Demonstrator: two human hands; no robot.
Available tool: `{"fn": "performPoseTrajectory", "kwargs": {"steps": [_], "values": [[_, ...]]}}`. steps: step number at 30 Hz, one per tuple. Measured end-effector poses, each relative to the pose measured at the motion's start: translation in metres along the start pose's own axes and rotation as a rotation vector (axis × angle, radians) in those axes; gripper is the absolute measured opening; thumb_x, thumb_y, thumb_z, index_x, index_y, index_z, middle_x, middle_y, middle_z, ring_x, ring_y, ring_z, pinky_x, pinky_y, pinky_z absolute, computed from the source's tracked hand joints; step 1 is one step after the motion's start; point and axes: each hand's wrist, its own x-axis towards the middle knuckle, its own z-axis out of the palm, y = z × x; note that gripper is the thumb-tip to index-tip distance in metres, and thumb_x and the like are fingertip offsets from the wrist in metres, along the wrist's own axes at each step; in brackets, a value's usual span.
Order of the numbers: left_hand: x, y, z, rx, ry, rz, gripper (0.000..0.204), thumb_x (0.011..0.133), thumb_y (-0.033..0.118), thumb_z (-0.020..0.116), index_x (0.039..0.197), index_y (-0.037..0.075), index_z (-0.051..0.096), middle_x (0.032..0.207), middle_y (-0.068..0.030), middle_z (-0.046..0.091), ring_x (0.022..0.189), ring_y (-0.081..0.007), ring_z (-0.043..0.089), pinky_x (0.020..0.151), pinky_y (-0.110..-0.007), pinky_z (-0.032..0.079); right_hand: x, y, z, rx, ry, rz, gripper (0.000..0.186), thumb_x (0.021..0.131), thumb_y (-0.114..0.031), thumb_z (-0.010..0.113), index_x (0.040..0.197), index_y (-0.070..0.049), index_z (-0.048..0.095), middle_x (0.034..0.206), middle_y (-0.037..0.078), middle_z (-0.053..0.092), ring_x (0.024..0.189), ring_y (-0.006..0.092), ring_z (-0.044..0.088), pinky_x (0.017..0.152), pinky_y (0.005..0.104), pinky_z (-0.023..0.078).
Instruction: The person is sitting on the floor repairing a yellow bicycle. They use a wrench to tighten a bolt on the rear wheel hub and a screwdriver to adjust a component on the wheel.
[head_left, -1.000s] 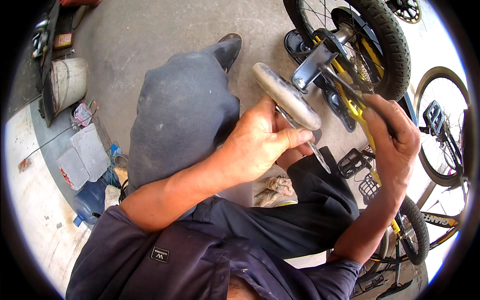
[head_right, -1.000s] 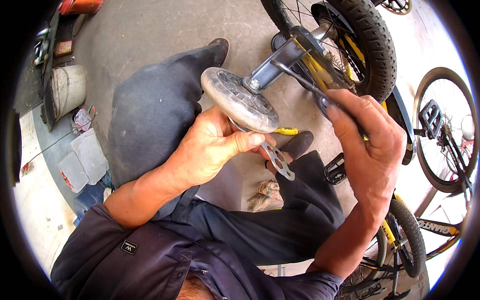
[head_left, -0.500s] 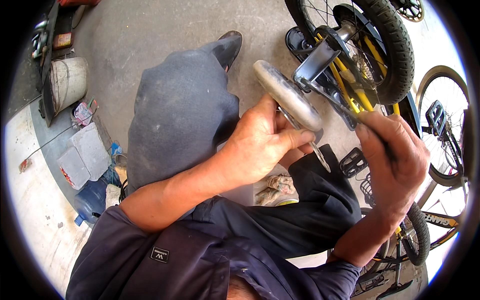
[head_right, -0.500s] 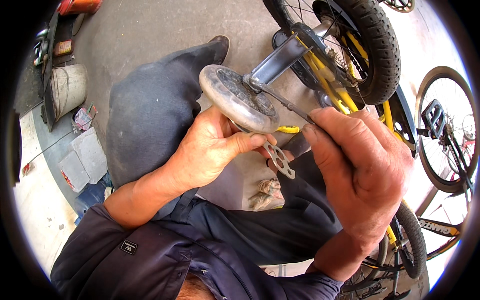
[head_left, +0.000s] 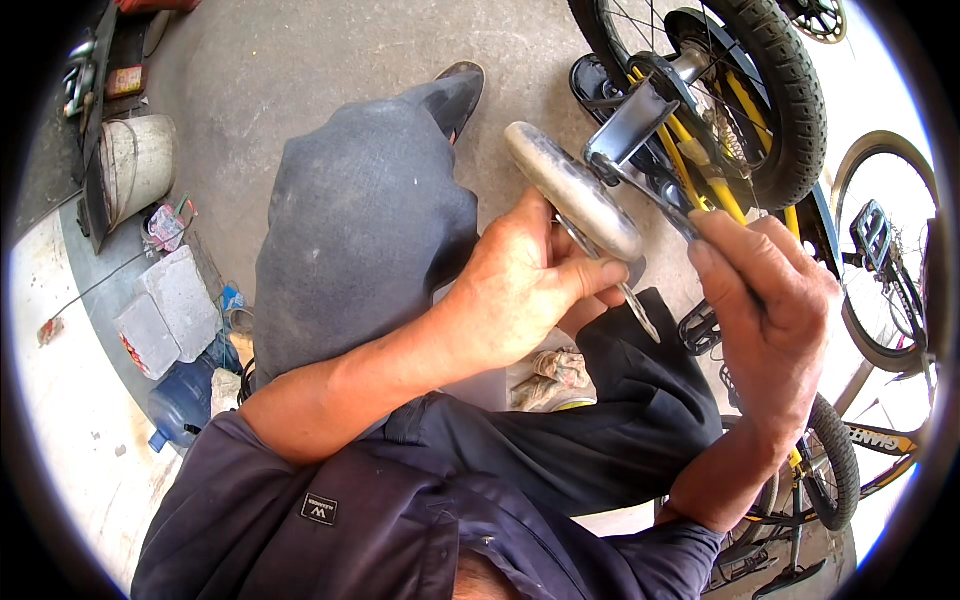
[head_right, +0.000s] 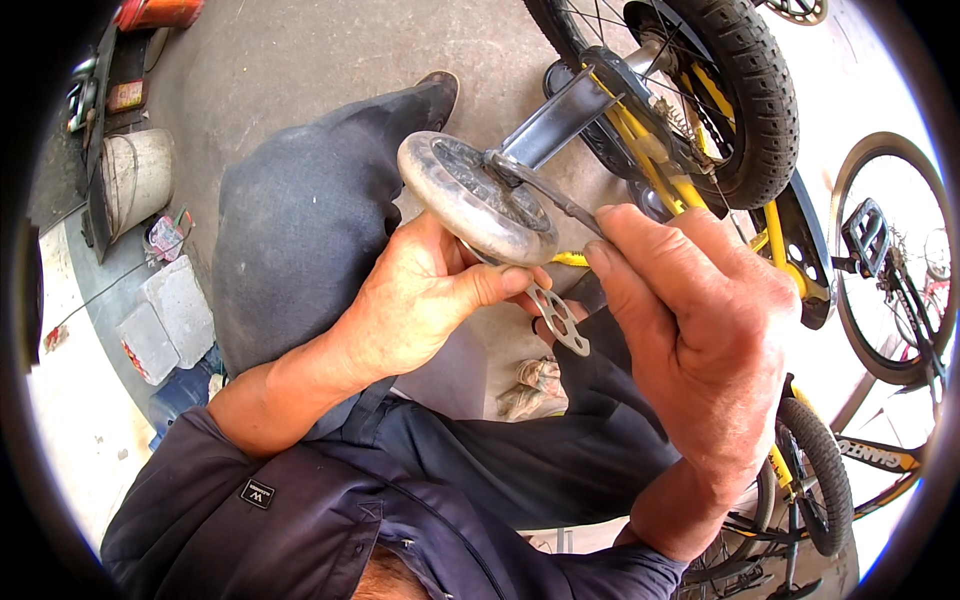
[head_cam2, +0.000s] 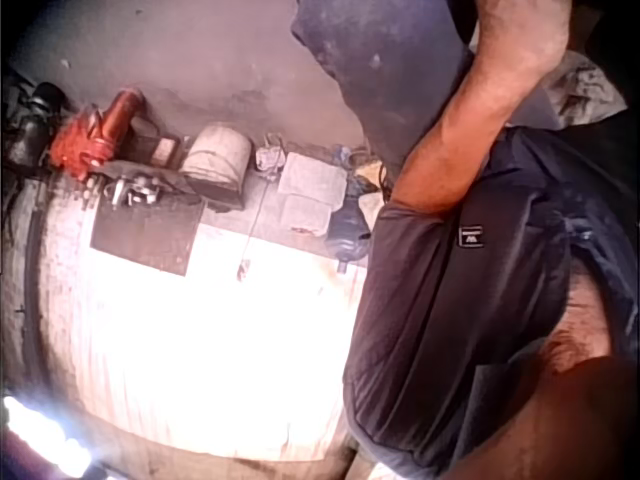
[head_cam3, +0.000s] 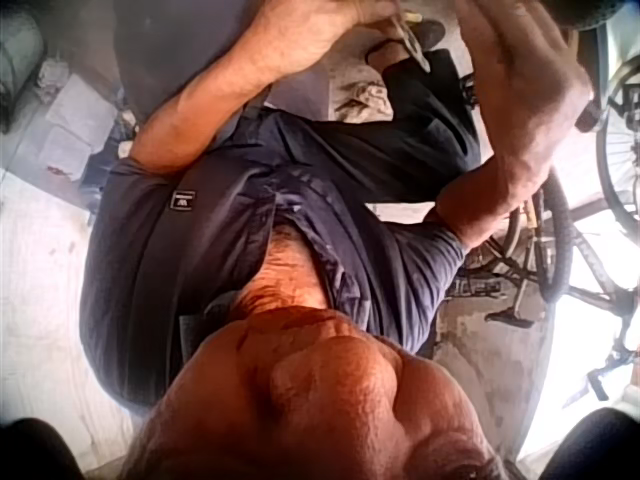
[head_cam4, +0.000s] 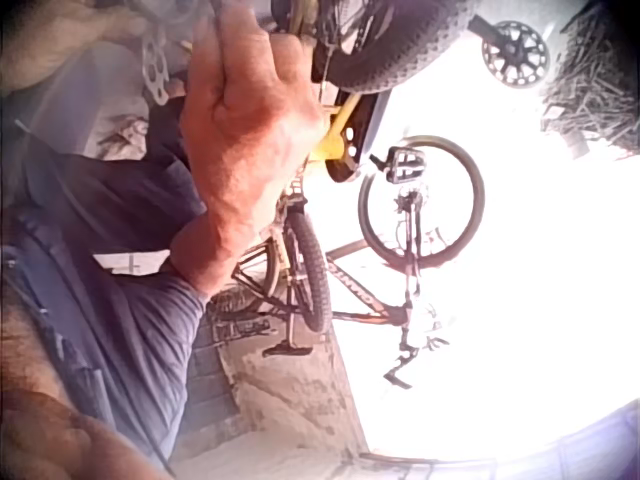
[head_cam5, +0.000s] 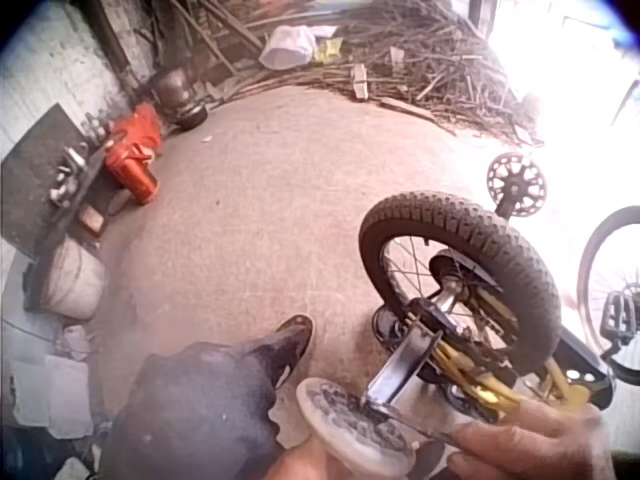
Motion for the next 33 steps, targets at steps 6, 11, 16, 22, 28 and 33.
{"fn": "performPoseTrajectory", "kwargs": {"steps": [6, 11, 16, 22, 28, 33], "values": [[0.000, -0.001, 0.000, -0.057, -0.040, 0.028, 0.031, 0.088, 0.001, 0.061, 0.116, -0.003, 0.049, 0.103, -0.0122, 0.064, 0.096, -0.0196, 0.064, 0.085, -0.033, 0.053, -0.002, 0.006, 0.000, 0.013, -0.044, 0.061, 0.019, 0.078, -0.005, 0.069, 0.097, -0.002, 0.069, 0.065, 0.010, 0.054, 0.055, 0.0221, 0.055, 0.053, 0.0310, 0.042], [-0.002, 0.000, 0.000, -0.093, -0.041, 0.054, 0.029, 0.089, 0.001, 0.061, 0.116, -0.002, 0.050, 0.104, -0.0107, 0.064, 0.096, -0.0193, 0.063, 0.087, -0.034, 0.052, -0.001, 0.018, 0.002, 0.024, -0.093, 0.042, 0.021, 0.080, -0.005, 0.068, 0.100, -0.002, 0.069, 0.066, 0.010, 0.054, 0.059, 0.0227, 0.056, 0.055, 0.0312, 0.043], [-0.001, -0.002, -0.001, -0.086, -0.059, 0.071, 0.029, 0.089, 0.001, 0.060, 0.117, -0.002, 0.050, 0.107, -0.0104, 0.063, 0.097, -0.0191, 0.063, 0.087, -0.034, 0.052, 0.001, 0.024, 0.000, 0.077, -0.133, 0.063, 0.021, 0.082, -0.005, 0.067, 0.102, -0.001, 0.068, 0.069, 0.011, 0.057, 0.062, 0.0229, 0.057, 0.057, 0.0312, 0.044], [-0.001, -0.004, -0.003, -0.062, -0.050, 0.057, 0.030, 0.089, 0.001, 0.060, 0.117, -0.002, 0.049, 0.107, -0.0110, 0.062, 0.098, -0.0196, 0.063, 0.087, -0.034, 0.053, 0.001, 0.041, 0.006, 0.186, -0.204, 0.055, 0.024, 0.088, -0.013, 0.062, 0.107, 0.001, 0.066, 0.072, 0.010, 0.060, 0.062, 0.0199, 0.057, 0.059, 0.0297, 0.045], [-0.002, -0.003, -0.001, -0.043, -0.050, 0.089, 0.030, 0.090, 0.003, 0.061, 0.117, -0.003, 0.049, 0.105, -0.0131, 0.063, 0.096, -0.0206, 0.064, 0.083, -0.033, 0.054, 0.002, 0.046, 0.009, 0.246, -0.436, 0.367, 0.038, 0.096, -0.031, 0.053, 0.115, 0.001, 0.062, 0.067, 0.010, 0.060, 0.063, 0.0153, 0.058, 0.061, 0.0307, 0.047], [-0.001, -0.003, 0.000, -0.048, -0.040, 0.087, 0.028, 0.090, 0.003, 0.061, 0.116, -0.003, 0.050, 0.104, -0.0137, 0.064, 0.095, -0.0207, 0.064, 0.084, -0.034, 0.054, 0.002, 0.050, 0.016, 0.203, -0.415, 0.341, 0.038, 0.095, -0.032, 0.053, 0.116, -0.002, 0.062, 0.077, 0.016, 0.064, 0.073, 0.0268, 0.063, 0.070, 0.0359, 0.048]]}}
